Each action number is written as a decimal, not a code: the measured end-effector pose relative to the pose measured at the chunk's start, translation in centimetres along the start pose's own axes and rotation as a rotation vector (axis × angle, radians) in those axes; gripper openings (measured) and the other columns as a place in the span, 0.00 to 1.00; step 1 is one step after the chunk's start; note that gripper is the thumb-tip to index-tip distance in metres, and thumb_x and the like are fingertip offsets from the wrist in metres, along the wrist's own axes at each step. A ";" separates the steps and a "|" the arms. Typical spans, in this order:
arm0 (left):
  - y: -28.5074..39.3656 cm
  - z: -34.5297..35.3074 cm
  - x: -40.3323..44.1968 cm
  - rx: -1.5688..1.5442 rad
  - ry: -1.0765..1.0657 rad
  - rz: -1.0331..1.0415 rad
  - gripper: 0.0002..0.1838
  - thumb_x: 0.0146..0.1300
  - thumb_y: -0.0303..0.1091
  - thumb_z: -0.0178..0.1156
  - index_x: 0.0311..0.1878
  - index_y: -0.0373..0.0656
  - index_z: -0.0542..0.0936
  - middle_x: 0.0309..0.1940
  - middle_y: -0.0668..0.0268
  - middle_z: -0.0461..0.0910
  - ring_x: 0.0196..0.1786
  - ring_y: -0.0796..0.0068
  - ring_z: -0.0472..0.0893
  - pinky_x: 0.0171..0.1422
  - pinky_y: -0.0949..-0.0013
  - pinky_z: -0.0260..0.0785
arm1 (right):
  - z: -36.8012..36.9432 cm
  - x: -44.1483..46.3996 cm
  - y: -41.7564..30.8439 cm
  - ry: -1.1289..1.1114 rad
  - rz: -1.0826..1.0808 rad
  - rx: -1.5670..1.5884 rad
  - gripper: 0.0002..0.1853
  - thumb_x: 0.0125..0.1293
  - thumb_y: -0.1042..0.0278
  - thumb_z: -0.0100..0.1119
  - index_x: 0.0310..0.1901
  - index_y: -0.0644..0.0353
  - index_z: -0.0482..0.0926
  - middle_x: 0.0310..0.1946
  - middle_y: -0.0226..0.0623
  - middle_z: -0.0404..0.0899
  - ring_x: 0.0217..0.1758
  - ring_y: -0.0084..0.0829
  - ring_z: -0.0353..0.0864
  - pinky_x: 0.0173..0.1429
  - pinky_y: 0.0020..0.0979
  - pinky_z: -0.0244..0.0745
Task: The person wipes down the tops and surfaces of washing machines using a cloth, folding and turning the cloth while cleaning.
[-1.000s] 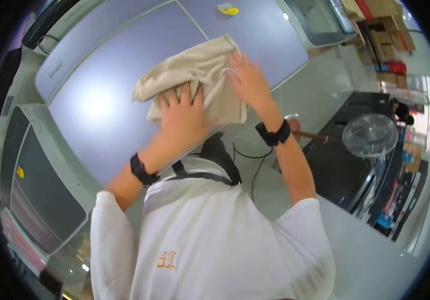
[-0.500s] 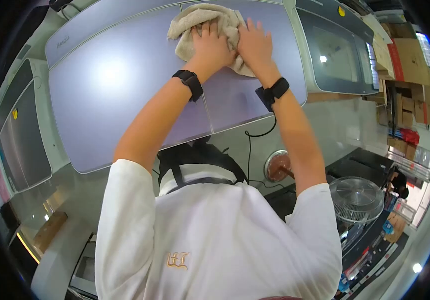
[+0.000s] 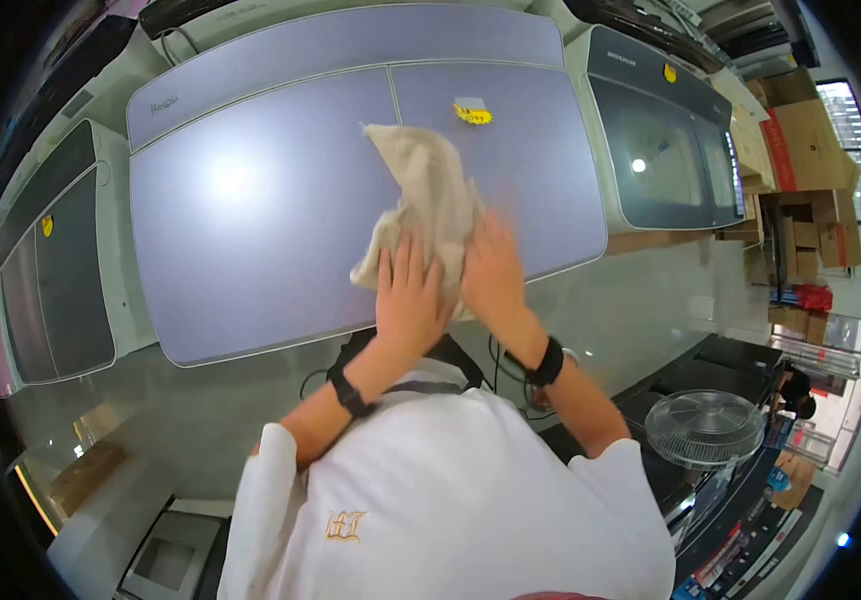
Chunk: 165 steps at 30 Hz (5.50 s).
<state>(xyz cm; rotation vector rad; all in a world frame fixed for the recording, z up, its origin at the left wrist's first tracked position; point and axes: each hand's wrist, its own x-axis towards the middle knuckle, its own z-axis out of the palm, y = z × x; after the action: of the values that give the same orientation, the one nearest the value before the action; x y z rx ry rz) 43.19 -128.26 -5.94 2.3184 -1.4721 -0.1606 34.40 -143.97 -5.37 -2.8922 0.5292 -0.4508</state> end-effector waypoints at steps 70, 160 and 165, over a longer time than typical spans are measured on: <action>-20.8 -13.6 -4.3 0.202 0.277 -0.104 0.36 0.68 0.38 0.70 0.77 0.49 0.70 0.60 0.49 0.81 0.57 0.46 0.82 0.59 0.48 0.78 | 0.1 3.6 -15.0 -0.247 0.193 0.100 0.14 0.71 0.58 0.68 0.47 0.60 0.82 0.47 0.46 0.82 0.51 0.52 0.83 0.51 0.50 0.80; -35.2 -10.7 6.4 0.372 -0.080 -0.218 0.41 0.76 0.69 0.50 0.88 0.78 0.52 0.91 0.59 0.42 0.89 0.34 0.39 0.84 0.21 0.30 | 7.6 8.7 -13.5 -0.015 -0.342 0.044 0.28 0.70 0.70 0.59 0.73 0.56 0.76 0.79 0.44 0.69 0.81 0.52 0.68 0.79 0.54 0.65; -38.7 -6.0 6.0 0.543 -0.046 0.034 0.35 0.82 0.54 0.49 0.88 0.78 0.53 0.90 0.55 0.41 0.88 0.28 0.42 0.82 0.18 0.36 | 6.0 5.8 -13.4 -0.046 -0.303 0.101 0.28 0.67 0.76 0.58 0.71 0.60 0.77 0.76 0.45 0.73 0.79 0.51 0.70 0.77 0.52 0.67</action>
<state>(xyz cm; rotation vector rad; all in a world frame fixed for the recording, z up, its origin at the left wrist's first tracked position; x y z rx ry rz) 80.36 -117.56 -14.47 2.7124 -1.7447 0.2272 45.78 -133.05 -6.59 -2.8836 0.0563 -0.4348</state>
